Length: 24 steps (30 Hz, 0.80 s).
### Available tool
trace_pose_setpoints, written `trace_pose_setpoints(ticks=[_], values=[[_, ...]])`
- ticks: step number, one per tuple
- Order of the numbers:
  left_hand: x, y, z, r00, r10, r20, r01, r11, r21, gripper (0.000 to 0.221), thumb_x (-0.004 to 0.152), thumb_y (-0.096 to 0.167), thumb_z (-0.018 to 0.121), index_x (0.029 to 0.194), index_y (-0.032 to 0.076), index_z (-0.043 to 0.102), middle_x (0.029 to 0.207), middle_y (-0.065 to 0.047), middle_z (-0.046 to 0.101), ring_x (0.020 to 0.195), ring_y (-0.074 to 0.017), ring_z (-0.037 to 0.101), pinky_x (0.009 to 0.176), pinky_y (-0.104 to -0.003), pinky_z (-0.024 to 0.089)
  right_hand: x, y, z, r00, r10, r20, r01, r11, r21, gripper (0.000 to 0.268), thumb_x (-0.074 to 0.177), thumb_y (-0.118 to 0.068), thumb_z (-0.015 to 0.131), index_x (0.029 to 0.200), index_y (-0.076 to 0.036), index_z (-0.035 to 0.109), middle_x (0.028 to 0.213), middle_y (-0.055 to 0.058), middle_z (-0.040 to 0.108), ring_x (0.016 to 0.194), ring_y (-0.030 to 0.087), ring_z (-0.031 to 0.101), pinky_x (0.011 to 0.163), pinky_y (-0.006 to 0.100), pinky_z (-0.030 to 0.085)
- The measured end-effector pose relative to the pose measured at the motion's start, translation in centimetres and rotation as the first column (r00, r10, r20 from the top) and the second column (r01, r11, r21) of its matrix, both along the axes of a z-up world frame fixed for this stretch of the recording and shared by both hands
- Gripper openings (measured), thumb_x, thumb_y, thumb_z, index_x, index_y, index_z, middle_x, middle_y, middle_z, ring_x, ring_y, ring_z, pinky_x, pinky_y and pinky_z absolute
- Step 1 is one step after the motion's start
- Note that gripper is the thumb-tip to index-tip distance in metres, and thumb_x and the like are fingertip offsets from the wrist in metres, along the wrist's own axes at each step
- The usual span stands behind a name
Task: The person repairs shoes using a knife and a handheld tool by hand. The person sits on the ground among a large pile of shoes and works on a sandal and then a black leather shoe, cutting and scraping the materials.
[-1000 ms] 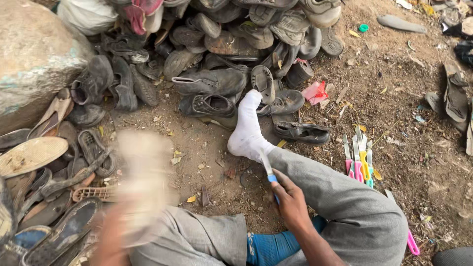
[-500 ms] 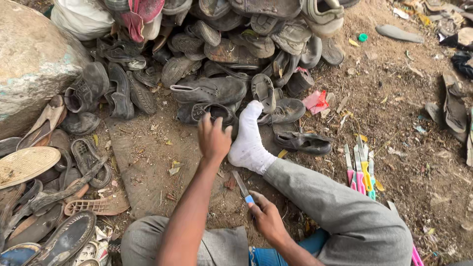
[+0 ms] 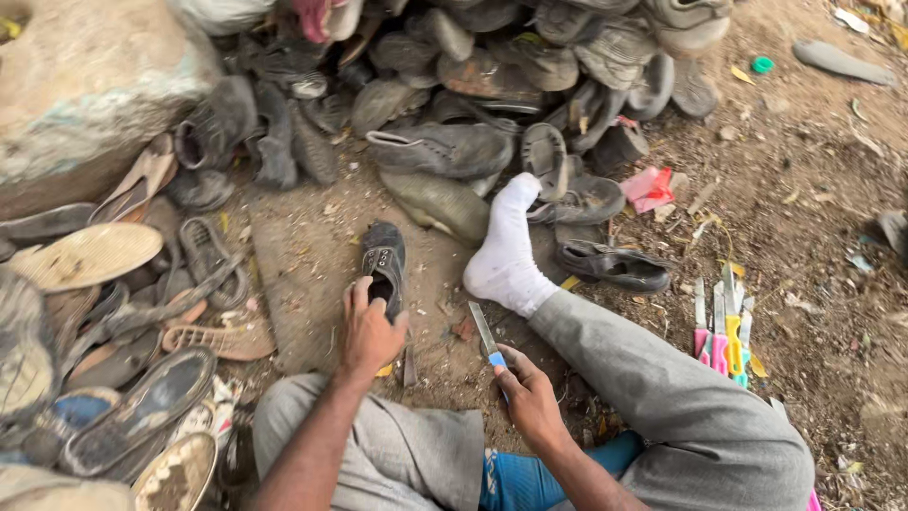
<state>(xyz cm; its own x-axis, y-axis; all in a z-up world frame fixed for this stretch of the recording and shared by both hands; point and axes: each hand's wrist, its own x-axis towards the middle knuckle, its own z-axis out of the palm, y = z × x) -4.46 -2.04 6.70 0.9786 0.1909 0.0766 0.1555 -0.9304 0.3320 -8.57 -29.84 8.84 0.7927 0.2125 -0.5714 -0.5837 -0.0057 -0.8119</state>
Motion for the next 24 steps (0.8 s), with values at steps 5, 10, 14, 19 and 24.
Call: trace_pose_setpoints(ticks=[5,10,14,19,24], values=[[2.4,-2.1,-1.1,0.944,0.274,-0.184,-0.292,0.953,-0.079,0.049,0.085,0.029,0.076,0.117,-0.007,0.068,0.156,-0.034,0.026,0.120,-0.0422,0.050,0.091,-0.050,0.054,-1.0,1.4,-0.6,0.996,0.044,0.081,-0.042,0.999,-0.018,0.042,0.100,-0.016,0.056,0.141,-0.008,0.057,0.070,0.000,0.059,0.051,0.007,0.046,0.045,0.026,0.036],[0.1,-2.2,-2.0,0.920,-0.029,-0.391,0.027,1.000,-0.010,0.033,0.097,0.022,0.069,0.113,-0.006,0.069,0.128,-0.020,0.052,0.099,-0.0253,0.063,0.078,-0.038,0.060,-1.8,0.4,2.2,0.989,-0.053,0.137,0.062,0.996,-0.058,0.041,0.100,-0.016,0.057,0.140,-0.007,0.060,0.073,-0.003,0.058,0.055,0.004,0.048,0.048,0.023,0.037],[-1.5,-3.5,-4.6,0.901,-0.143,-0.409,0.093,0.986,-0.140,0.027,0.094,0.020,0.072,0.107,-0.004,0.071,0.118,-0.013,0.059,0.084,-0.0239,0.066,0.076,-0.040,0.057,-3.3,0.3,3.8,0.984,-0.055,0.170,0.057,0.998,-0.004,0.040,0.102,-0.018,0.056,0.140,-0.008,0.059,0.069,0.002,0.059,0.051,0.009,0.046,0.046,0.025,0.036],[0.0,-2.9,-5.1,0.956,-0.114,-0.271,0.085,0.990,-0.115,0.018,0.089,0.012,0.074,0.103,0.000,0.074,0.112,-0.011,0.063,0.086,-0.0233,0.064,0.079,-0.040,0.058,-3.8,1.3,2.3,0.970,0.087,0.228,-0.058,0.990,-0.130,0.042,0.100,-0.018,0.057,0.142,-0.012,0.057,0.073,-0.002,0.059,0.054,0.006,0.047,0.047,0.024,0.036],[-1.7,-5.3,-4.4,0.949,-0.211,0.233,0.135,0.943,0.305,0.015,0.087,0.012,0.069,0.077,0.002,0.072,0.106,-0.015,0.067,0.105,-0.0290,0.059,0.097,-0.046,0.048,-2.9,0.5,-1.0,0.896,0.208,0.393,-0.042,0.920,-0.391,0.041,0.101,-0.019,0.059,0.141,-0.012,0.059,0.080,0.009,0.068,0.064,0.016,0.062,0.057,0.032,0.047]])
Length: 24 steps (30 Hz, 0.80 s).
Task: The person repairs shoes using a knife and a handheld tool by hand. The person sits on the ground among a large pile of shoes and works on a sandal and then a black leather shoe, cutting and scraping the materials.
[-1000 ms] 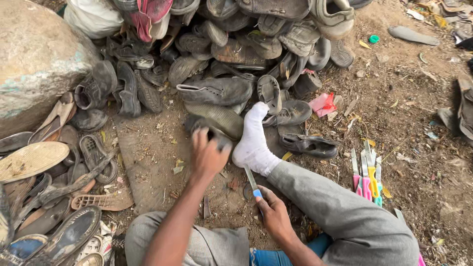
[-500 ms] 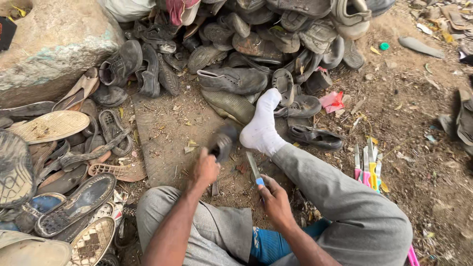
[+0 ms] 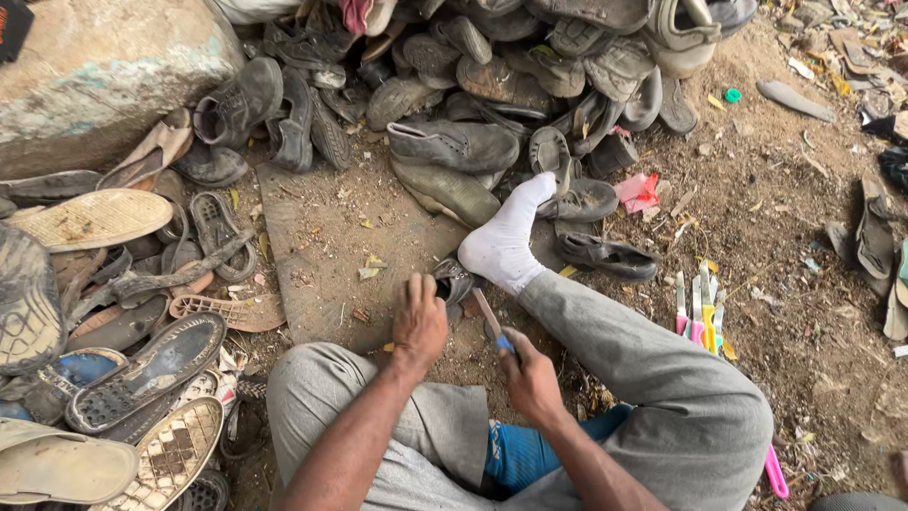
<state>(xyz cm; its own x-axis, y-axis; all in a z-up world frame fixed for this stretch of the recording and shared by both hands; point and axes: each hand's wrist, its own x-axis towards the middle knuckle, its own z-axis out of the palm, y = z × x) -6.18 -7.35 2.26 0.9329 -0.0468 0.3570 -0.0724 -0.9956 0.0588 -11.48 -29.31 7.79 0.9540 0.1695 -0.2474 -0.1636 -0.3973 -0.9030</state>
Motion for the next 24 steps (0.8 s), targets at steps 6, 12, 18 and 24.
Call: trace_pose_setpoints(ticks=[6,12,18,24], values=[[-0.1,2.6,-1.1,0.958,-0.283,-0.046,0.281,0.958,-0.054,0.015,0.091,0.018,0.070,0.086,0.004,0.075,0.090,-0.011,0.071,0.103,-0.0273,0.058,0.095,-0.046,0.045,2.4,1.7,1.3,0.884,0.345,0.316,-0.127,0.828,-0.547,0.039,0.099,-0.024,0.053,0.137,-0.017,0.059,0.111,0.016,0.074,0.087,0.038,0.073,0.073,0.048,0.058],[-0.1,2.5,-2.3,0.928,-0.373,-0.006,0.369,0.920,-0.129,0.016,0.073,0.015,0.075,0.080,0.001,0.072,0.083,-0.014,0.070,0.099,-0.0307,0.062,0.099,-0.048,0.049,4.6,5.4,2.8,0.862,0.506,0.038,-0.324,0.606,-0.727,0.044,0.096,-0.016,0.040,0.137,-0.012,0.054,0.111,0.019,0.072,0.086,0.040,0.073,0.071,0.052,0.058],[0.0,3.0,-4.0,0.931,-0.366,-0.020,0.364,0.930,-0.046,0.009,0.083,-0.004,0.067,0.088,0.001,0.073,0.086,-0.011,0.071,0.089,-0.0244,0.065,0.087,-0.037,0.058,7.8,7.8,0.3,0.831,0.534,-0.156,-0.459,0.498,-0.736,0.035,0.109,-0.025,0.035,0.124,-0.011,0.063,0.098,0.021,0.078,0.084,0.037,0.073,0.073,0.050,0.056],[0.6,3.0,-1.6,0.978,-0.203,-0.042,0.167,0.891,-0.423,0.013,0.090,0.011,0.073,0.080,0.002,0.073,0.086,-0.016,0.071,0.092,-0.0303,0.066,0.086,-0.045,0.055,2.2,3.8,-0.7,0.866,0.484,0.125,-0.290,0.690,-0.663,0.054,0.091,-0.015,0.050,0.145,-0.013,0.045,0.094,0.020,0.072,0.074,0.041,0.070,0.064,0.053,0.055]])
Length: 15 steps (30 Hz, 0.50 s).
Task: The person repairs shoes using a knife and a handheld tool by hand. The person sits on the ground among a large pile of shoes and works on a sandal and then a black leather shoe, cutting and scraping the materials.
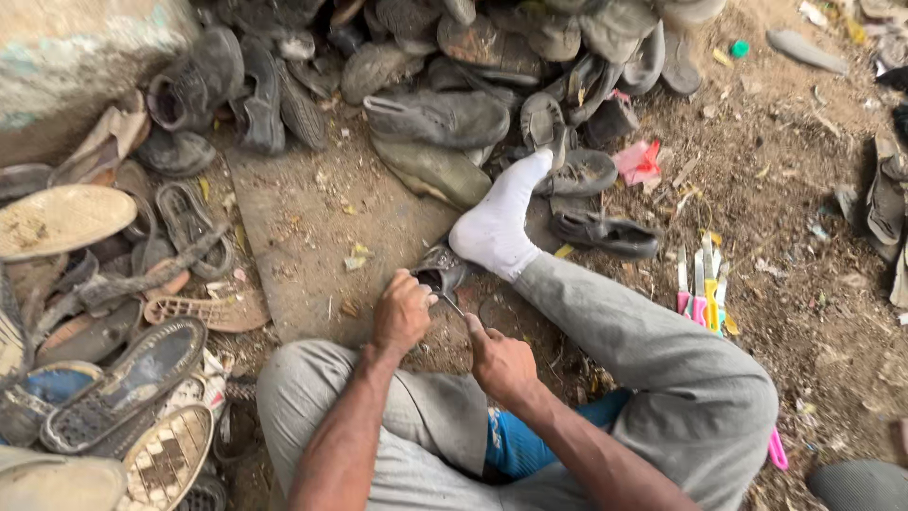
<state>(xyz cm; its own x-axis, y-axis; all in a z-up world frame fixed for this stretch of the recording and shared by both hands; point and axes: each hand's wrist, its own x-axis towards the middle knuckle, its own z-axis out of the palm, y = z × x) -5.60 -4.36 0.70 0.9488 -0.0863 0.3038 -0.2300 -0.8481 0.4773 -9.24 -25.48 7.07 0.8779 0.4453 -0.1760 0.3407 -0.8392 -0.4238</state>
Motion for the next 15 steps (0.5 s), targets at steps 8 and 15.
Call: trace_pose_setpoints(ticks=[8,15], values=[[-0.1,0.0,0.4,0.996,0.039,0.077,-0.032,0.995,-0.093,0.013,0.085,0.009,0.075,0.077,-0.001,0.072,0.085,-0.018,0.070,0.099,-0.0374,0.065,0.092,-0.049,0.052,2.6,3.8,-3.1,0.997,-0.031,-0.066,0.033,0.999,0.021,0.054,0.091,-0.013,0.051,0.144,-0.010,0.044,0.100,0.022,0.071,0.078,0.040,0.072,0.065,0.052,0.057],[0.4,0.1,0.4,0.989,0.144,-0.022,-0.144,0.955,-0.257,0.011,0.083,0.009,0.076,0.081,-0.001,0.073,0.084,-0.018,0.068,0.092,-0.0378,0.063,0.086,-0.048,0.051,-0.8,2.2,-4.3,0.958,-0.201,-0.204,0.262,0.902,0.343,0.040,0.100,-0.020,0.050,0.138,-0.009,0.058,0.079,0.026,0.069,0.068,0.042,0.069,0.064,0.051,0.052]])
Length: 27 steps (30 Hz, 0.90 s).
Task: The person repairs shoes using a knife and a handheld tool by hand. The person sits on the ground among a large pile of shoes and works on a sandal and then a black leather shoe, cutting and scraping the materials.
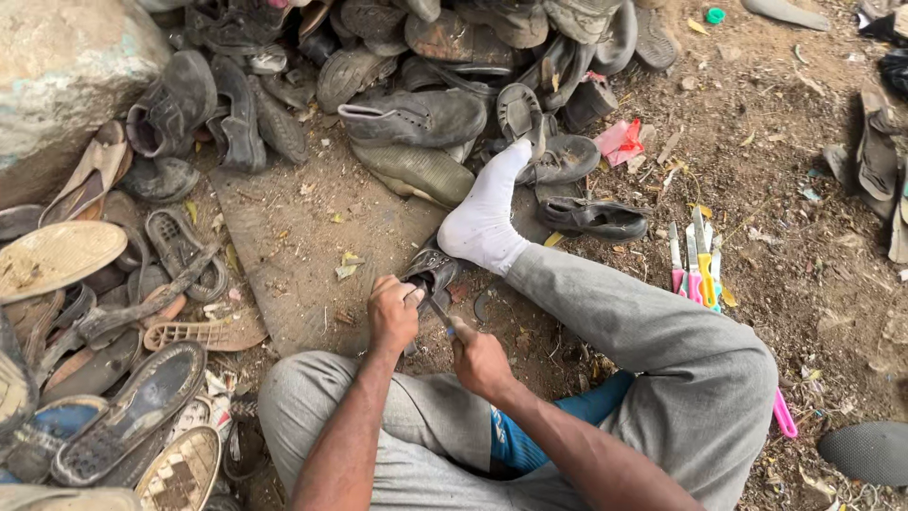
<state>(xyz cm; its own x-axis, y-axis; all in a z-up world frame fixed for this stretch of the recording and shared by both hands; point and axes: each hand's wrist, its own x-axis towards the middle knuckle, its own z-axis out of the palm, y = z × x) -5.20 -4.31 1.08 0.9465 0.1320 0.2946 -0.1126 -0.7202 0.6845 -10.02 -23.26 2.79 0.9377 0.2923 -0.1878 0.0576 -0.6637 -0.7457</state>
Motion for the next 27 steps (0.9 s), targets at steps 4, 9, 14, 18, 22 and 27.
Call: trace_pose_setpoints(ticks=[4,9,14,18,22,27], values=[[-0.3,0.0,-0.2,0.996,-0.040,0.076,0.041,0.999,-0.011,0.010,0.082,0.010,0.077,0.081,0.000,0.074,0.083,-0.016,0.068,0.093,-0.0372,0.063,0.092,-0.048,0.051,2.1,1.3,-0.4,0.900,-0.114,-0.421,0.245,0.931,0.272,0.029,0.105,-0.021,0.055,0.125,-0.006,0.070,0.082,0.025,0.068,0.065,0.042,0.065,0.059,0.047,0.047],[-0.4,0.1,-0.3,0.999,-0.023,-0.023,0.022,1.000,-0.004,0.009,0.082,0.011,0.076,0.082,0.003,0.075,0.082,-0.013,0.069,0.093,-0.0333,0.065,0.086,-0.045,0.051,1.8,3.2,-2.2,0.939,-0.155,-0.308,0.249,0.923,0.293,0.026,0.105,-0.017,0.055,0.120,-0.003,0.071,0.096,0.028,0.068,0.074,0.037,0.065,0.071,0.047,0.049],[-0.5,-0.9,-1.1,0.993,0.045,-0.111,-0.056,0.993,-0.102,0.011,0.082,0.013,0.079,0.082,0.002,0.076,0.082,-0.011,0.069,0.085,-0.0300,0.065,0.078,-0.042,0.051,-4.8,2.5,-0.7,0.971,-0.207,-0.119,0.229,0.950,0.211,0.027,0.096,-0.018,0.058,0.115,-0.003,0.070,0.096,0.028,0.070,0.092,0.046,0.069,0.081,0.052,0.053],[-1.3,-1.5,-1.6,0.994,0.032,-0.103,-0.049,0.984,-0.170,0.013,0.083,0.013,0.080,0.084,0.001,0.076,0.085,-0.011,0.069,0.080,-0.0253,0.065,0.074,-0.038,0.051,-2.3,4.2,0.5,0.898,-0.285,-0.334,0.310,0.950,0.023,0.028,0.097,-0.022,0.057,0.118,-0.008,0.069,0.094,0.029,0.069,0.092,0.047,0.068,0.084,0.054,0.051],[-2.1,-3.4,-0.7,0.980,-0.001,-0.197,-0.084,0.903,-0.422,0.014,0.085,0.013,0.075,0.090,-0.001,0.075,0.089,-0.009,0.071,0.081,-0.0199,0.068,0.075,-0.032,0.053,-2.7,4.0,1.2,0.937,-0.299,-0.178,0.325,0.936,0.137,0.024,0.099,-0.016,0.057,0.112,-0.002,0.070,0.093,0.029,0.071,0.092,0.048,0.069,0.082,0.054,0.052],[-3.4,-6.1,0.5,0.930,-0.073,-0.361,-0.159,0.805,-0.572,0.013,0.088,0.011,0.074,0.097,0.002,0.076,0.087,-0.005,0.072,0.082,-0.0149,0.065,0.077,-0.027,0.051,-8.3,-0.2,1.5,0.947,-0.311,-0.080,0.321,0.930,0.177,0.040,0.094,-0.015,0.060,0.130,0.001,0.058,0.091,0.032,0.069,0.089,0.049,0.068,0.078,0.054,0.052]])
